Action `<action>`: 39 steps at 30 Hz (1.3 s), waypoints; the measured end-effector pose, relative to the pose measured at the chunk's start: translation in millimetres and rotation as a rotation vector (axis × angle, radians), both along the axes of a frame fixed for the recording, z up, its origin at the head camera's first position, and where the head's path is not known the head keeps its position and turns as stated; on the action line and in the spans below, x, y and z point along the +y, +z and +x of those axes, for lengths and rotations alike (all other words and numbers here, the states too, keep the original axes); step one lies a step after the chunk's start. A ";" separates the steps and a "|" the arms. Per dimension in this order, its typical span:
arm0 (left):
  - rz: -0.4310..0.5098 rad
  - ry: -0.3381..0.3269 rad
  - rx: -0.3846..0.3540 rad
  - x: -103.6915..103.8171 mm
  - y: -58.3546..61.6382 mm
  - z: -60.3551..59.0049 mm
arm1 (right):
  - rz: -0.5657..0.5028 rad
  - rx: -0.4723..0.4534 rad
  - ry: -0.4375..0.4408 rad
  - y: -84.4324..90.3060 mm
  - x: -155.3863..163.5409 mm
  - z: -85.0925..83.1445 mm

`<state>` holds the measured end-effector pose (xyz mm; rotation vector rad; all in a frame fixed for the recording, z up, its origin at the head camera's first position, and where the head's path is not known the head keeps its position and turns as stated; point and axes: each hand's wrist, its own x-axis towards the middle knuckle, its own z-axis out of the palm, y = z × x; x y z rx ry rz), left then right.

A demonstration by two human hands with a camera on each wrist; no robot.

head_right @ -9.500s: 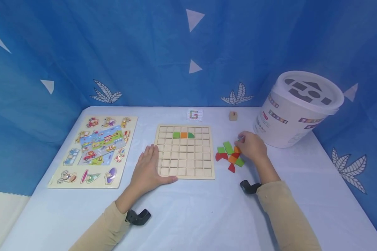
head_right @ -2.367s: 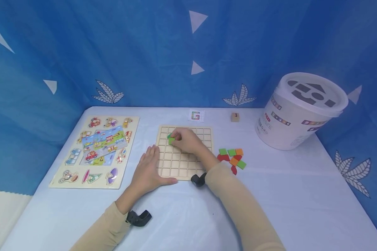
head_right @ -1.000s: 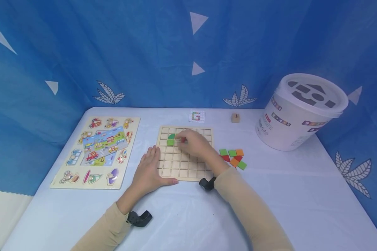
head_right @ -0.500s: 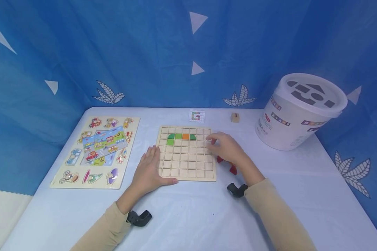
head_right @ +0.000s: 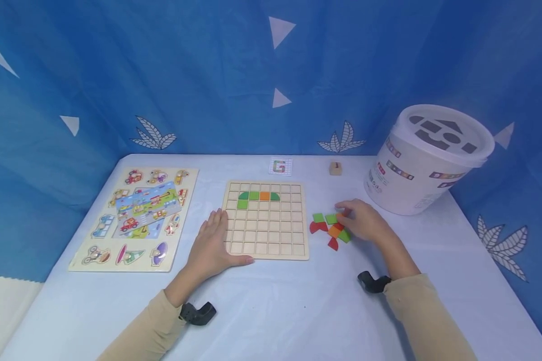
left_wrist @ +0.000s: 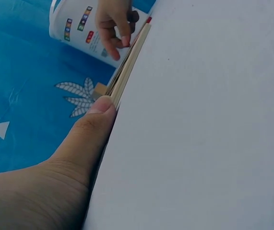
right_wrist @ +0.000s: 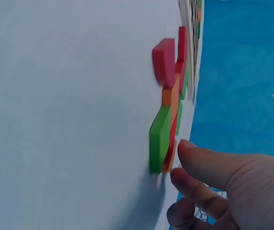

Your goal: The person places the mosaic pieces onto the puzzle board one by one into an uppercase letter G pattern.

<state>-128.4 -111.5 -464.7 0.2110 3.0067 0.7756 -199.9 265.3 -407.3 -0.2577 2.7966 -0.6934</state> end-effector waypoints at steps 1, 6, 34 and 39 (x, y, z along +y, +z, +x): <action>-0.001 0.001 -0.003 -0.2 0.0 -0.1 | 0.004 -0.003 0.002 -0.5 2.5 0.8; -0.006 0.000 -0.007 -0.7 -0.8 -1.0 | 0.004 -0.004 -0.001 -4.1 11.4 3.6; -0.015 -0.030 -0.002 -7.5 0.2 -1.0 | -0.281 0.017 -0.024 -8.3 -47.0 -27.0; -0.016 -0.035 -0.013 -7.1 2.1 -1.3 | -0.322 0.003 0.031 -5.8 -87.7 -31.3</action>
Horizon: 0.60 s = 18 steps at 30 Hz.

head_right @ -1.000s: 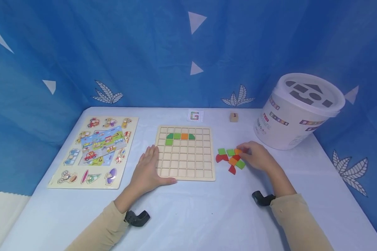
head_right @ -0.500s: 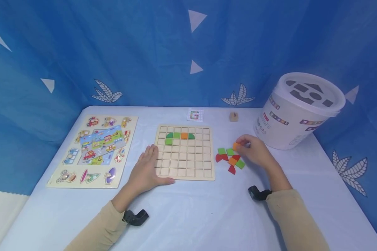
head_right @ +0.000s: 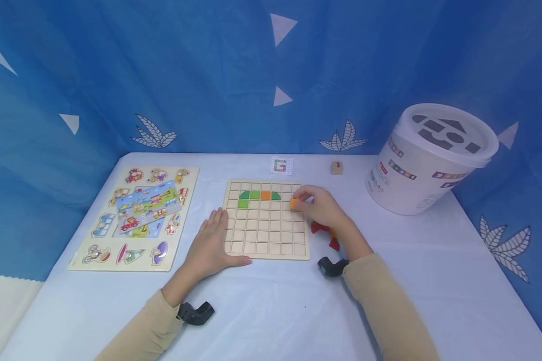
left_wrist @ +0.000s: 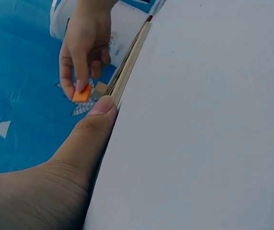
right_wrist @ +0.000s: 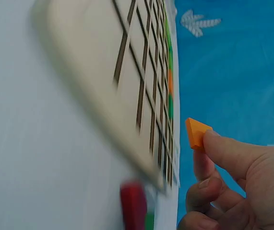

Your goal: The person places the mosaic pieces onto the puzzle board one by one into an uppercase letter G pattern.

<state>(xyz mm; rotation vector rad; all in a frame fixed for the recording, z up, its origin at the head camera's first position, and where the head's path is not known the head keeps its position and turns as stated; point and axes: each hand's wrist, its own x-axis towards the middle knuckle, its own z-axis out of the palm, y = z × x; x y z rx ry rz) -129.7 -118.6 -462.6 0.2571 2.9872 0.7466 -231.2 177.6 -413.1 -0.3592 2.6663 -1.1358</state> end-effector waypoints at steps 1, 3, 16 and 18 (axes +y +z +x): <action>-0.002 0.000 -0.001 0.1 0.1 0.0 | -0.013 -0.002 0.009 0.3 -8.4 -0.5; -0.005 0.002 -0.003 0.6 0.3 -0.1 | -0.043 0.004 0.038 -0.8 -24.4 -1.6; -0.028 -0.002 0.001 0.5 -0.1 0.1 | -0.048 0.046 0.153 -18.0 -102.4 3.7; -0.032 -0.003 0.001 0.3 0.6 0.1 | -0.026 0.053 0.148 -19.0 -108.8 5.1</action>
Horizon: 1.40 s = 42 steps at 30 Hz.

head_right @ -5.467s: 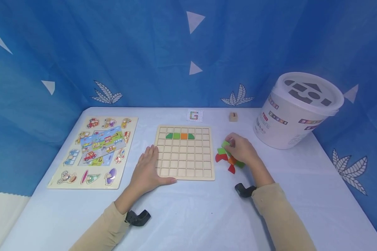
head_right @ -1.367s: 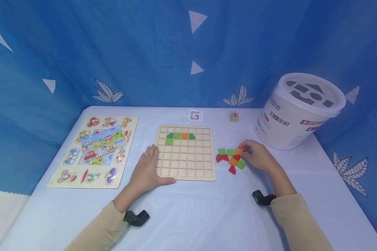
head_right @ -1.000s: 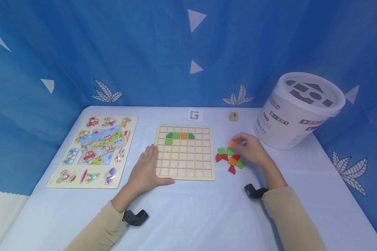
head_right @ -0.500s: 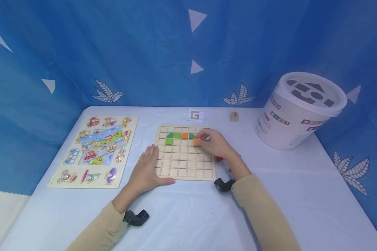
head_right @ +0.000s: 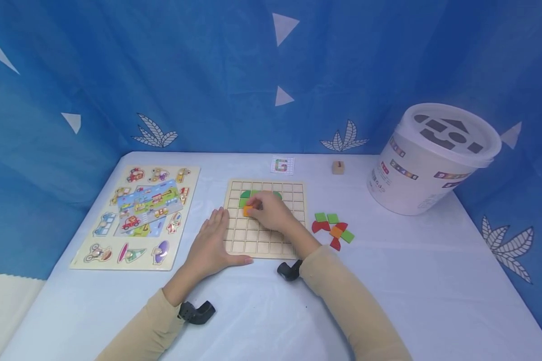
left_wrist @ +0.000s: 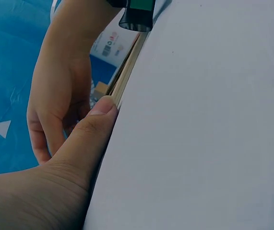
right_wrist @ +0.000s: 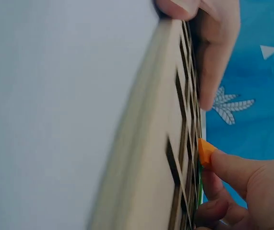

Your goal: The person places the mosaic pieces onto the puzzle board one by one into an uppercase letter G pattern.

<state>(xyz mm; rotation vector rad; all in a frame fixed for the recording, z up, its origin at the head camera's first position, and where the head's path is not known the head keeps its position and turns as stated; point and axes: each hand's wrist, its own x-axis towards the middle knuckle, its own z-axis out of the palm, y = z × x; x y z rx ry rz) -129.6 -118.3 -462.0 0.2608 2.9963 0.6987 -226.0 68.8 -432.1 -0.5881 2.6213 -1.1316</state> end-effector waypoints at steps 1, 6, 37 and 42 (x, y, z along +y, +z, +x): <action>0.001 -0.001 0.000 0.0 0.3 0.0 | 0.011 0.007 -0.002 -0.2 -2.5 0.6; 0.007 -0.002 0.004 0.3 1.2 0.0 | 0.072 0.062 0.017 2.2 -10.1 3.4; 0.037 0.001 0.006 1.3 0.0 1.0 | 0.188 0.074 0.111 26.8 41.2 16.7; 0.033 0.005 0.008 0.9 -1.5 0.1 | 0.195 0.037 0.011 28.2 83.1 15.0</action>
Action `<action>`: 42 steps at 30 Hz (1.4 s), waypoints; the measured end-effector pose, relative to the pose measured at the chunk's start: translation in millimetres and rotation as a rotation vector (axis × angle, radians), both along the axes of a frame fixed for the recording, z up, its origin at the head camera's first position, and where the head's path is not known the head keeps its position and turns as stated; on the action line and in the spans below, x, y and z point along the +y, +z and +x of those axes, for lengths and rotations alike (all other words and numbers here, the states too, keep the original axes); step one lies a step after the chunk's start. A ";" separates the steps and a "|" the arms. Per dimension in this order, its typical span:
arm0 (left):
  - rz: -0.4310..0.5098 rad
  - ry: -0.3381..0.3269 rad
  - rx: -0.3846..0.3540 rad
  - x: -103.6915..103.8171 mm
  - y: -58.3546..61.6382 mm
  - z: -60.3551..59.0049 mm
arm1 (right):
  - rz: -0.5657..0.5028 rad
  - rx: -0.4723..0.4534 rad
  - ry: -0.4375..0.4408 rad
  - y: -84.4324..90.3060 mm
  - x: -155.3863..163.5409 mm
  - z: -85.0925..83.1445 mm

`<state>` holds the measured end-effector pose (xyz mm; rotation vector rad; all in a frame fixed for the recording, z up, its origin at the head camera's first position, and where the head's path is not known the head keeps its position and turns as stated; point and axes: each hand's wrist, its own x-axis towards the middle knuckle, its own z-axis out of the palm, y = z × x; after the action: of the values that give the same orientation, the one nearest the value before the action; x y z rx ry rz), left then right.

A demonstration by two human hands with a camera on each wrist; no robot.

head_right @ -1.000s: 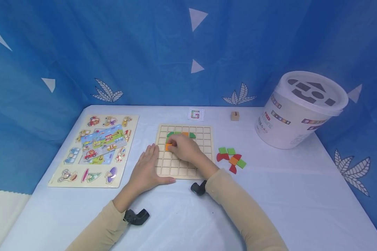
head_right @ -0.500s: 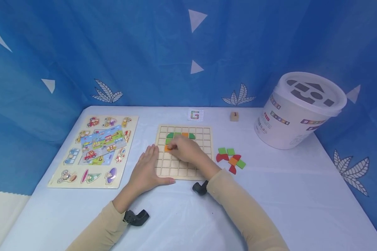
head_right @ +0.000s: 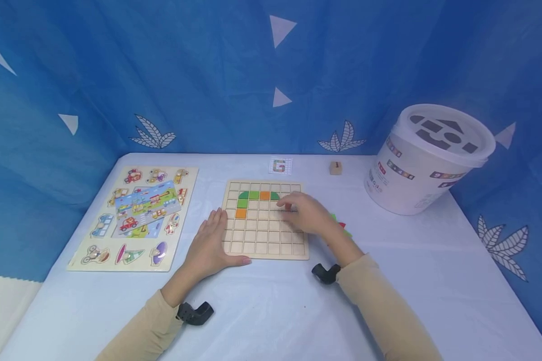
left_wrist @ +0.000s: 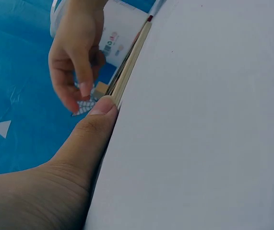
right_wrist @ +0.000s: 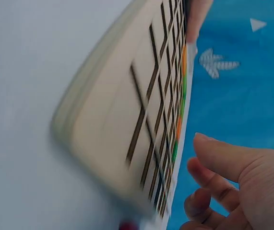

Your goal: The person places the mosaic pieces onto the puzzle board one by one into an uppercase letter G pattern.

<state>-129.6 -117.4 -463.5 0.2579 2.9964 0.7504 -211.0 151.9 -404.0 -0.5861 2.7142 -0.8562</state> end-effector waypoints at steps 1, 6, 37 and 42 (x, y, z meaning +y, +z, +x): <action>0.001 -0.001 0.002 -0.3 -0.5 -0.2 | 0.007 -0.007 -0.019 0.2 8.4 -0.4; 0.011 -0.006 0.008 -0.9 -1.5 -0.8 | 0.076 -0.037 -0.090 -2.0 46.7 -2.2; 0.018 -0.011 -0.010 -2.8 -1.7 -2.0 | -0.175 -0.109 -0.155 -14.8 62.4 -11.5; 0.011 -0.011 -0.009 -2.8 -1.4 -2.3 | -0.242 -0.135 -0.145 -13.9 28.7 -8.7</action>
<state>-131.8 -120.2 -464.9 0.2705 2.9811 0.7650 -219.7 180.6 -417.8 -0.3634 2.5739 -1.2265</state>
